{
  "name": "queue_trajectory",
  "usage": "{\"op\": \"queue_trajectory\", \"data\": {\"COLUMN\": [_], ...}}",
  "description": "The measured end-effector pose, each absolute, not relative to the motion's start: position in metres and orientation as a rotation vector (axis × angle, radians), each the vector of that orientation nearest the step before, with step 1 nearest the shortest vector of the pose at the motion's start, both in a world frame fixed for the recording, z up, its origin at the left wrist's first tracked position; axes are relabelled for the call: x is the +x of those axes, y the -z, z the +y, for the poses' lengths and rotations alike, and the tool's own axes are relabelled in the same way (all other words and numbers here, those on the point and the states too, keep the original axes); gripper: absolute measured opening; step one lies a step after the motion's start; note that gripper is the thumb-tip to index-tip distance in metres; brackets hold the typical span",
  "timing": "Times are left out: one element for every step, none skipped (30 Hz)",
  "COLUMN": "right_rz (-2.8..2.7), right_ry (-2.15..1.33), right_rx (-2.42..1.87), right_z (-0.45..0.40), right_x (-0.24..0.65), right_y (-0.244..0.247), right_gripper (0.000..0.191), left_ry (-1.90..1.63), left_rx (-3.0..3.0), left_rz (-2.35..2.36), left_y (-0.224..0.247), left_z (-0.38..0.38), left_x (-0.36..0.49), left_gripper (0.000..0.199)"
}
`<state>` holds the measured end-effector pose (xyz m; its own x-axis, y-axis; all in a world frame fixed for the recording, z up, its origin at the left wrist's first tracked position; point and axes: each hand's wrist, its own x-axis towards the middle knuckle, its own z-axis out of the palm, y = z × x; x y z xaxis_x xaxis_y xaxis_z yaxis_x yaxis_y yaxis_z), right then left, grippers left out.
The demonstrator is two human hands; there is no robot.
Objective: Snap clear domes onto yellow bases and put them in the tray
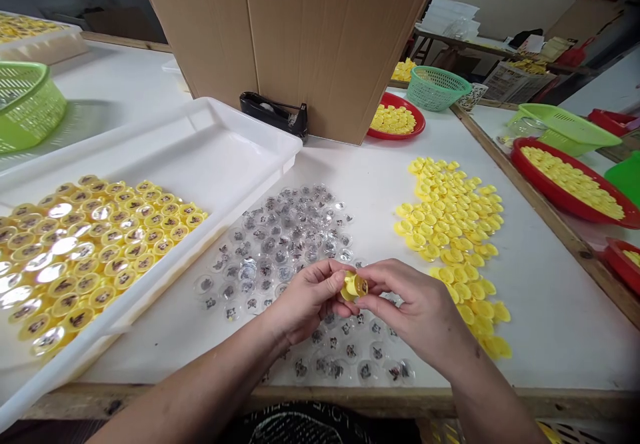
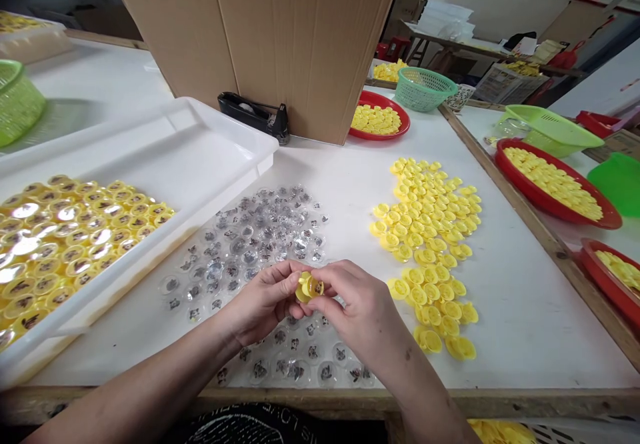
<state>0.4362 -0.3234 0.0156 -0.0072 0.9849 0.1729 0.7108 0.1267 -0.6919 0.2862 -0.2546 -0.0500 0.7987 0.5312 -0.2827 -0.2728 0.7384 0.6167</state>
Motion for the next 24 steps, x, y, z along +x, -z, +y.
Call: {"op": "queue_trajectory", "data": {"right_rz": [-1.782, -1.786, -1.788, -1.788, -1.789, -1.794, -1.805, -1.815, -1.826, -1.835, -1.840, -1.842, -1.841, -1.839, -1.836, -1.837, -1.842, -1.848, -1.853, -1.858, -1.856, -1.848, -1.838, -1.813], "right_ry": [-0.535, -0.518, -0.509, -0.507, -0.506, -0.506, -0.504, -0.499, -0.492, -0.485, -0.476, -0.466, -0.451, -0.431, -0.408, -0.379, -0.341, -0.294, -0.242, -0.194, -0.156, -0.141, -0.149, -0.183], "right_rx": [-1.649, -1.653, -1.653, -1.650, -1.645, -1.641, -1.639, -1.641, -1.649, -1.658, -1.667, -1.672, -1.673, -1.669, -1.663, -1.656, -1.652, -1.648, -1.641, -1.625, -1.605, -1.585, -1.566, -1.574], "right_z": [-0.323, -0.322, -0.322, -0.322, -0.322, -0.322, -0.322, -0.322, -0.322, -0.322, -0.322, -0.321, -0.321, -0.321, -0.321, -0.321, -0.321, -0.322, -0.323, -0.323, -0.323, -0.323, -0.323, -0.321], "right_x": [0.436, 0.435, 0.435, 0.434, 0.434, 0.434, 0.433, 0.433, 0.433, 0.432, 0.431, 0.431, 0.430, 0.429, 0.428, 0.427, 0.427, 0.426, 0.426, 0.427, 0.429, 0.432, 0.435, 0.438], "right_y": [-0.015, -0.015, -0.015, -0.015, -0.015, -0.015, -0.015, -0.015, -0.015, -0.014, -0.014, -0.013, -0.011, -0.010, -0.008, -0.006, -0.004, -0.002, 0.002, 0.005, 0.010, 0.016, 0.022, 0.028], "right_gripper": [0.023, 0.023, 0.023, 0.024, 0.024, 0.024, 0.024, 0.024, 0.024, 0.024, 0.024, 0.023, 0.023, 0.022, 0.020, 0.019, 0.017, 0.017, 0.017, 0.018, 0.018, 0.019, 0.020, 0.022], "left_ry": [-0.462, -0.468, -0.477, -0.486, -0.494, -0.502, -0.508, -0.513, -0.520, -0.528, -0.535, -0.543, -0.549, -0.555, -0.559, -0.562, -0.567, -0.574, -0.582, -0.591, -0.606, -0.626, -0.643, -0.654], "left_rx": [0.594, 0.603, 0.616, 0.631, 0.648, 0.666, 0.683, 0.697, 0.709, 0.719, 0.728, 0.736, 0.742, 0.750, 0.757, 0.768, 0.788, 0.823, 0.862, 0.898, 0.933, 0.964, 0.991, 1.014], "left_rz": [0.468, 0.466, 0.465, 0.464, 0.465, 0.468, 0.474, 0.484, 0.494, 0.505, 0.516, 0.525, 0.530, 0.533, 0.535, 0.535, 0.535, 0.537, 0.535, 0.528, 0.526, 0.529, 0.538, 0.554], "left_y": [0.050, 0.050, 0.050, 0.050, 0.049, 0.049, 0.048, 0.048, 0.047, 0.047, 0.048, 0.049, 0.050, 0.051, 0.051, 0.051, 0.051, 0.050, 0.049, 0.048, 0.047, 0.046, 0.046, 0.046], "left_z": [-0.254, -0.254, -0.254, -0.254, -0.254, -0.254, -0.254, -0.254, -0.254, -0.255, -0.255, -0.255, -0.256, -0.256, -0.256, -0.256, -0.256, -0.256, -0.256, -0.256, -0.256, -0.256, -0.255, -0.254], "left_x": [0.286, 0.286, 0.286, 0.286, 0.286, 0.285, 0.285, 0.285, 0.285, 0.285, 0.286, 0.286, 0.286, 0.287, 0.287, 0.287, 0.287, 0.287, 0.287, 0.287, 0.288, 0.288, 0.289, 0.290], "left_gripper": [0.023, 0.023, 0.023, 0.023, 0.024, 0.024, 0.025, 0.025, 0.025, 0.025, 0.025, 0.026, 0.027, 0.028, 0.029, 0.031, 0.033, 0.034, 0.034, 0.034, 0.033, 0.033, 0.033, 0.034]}}
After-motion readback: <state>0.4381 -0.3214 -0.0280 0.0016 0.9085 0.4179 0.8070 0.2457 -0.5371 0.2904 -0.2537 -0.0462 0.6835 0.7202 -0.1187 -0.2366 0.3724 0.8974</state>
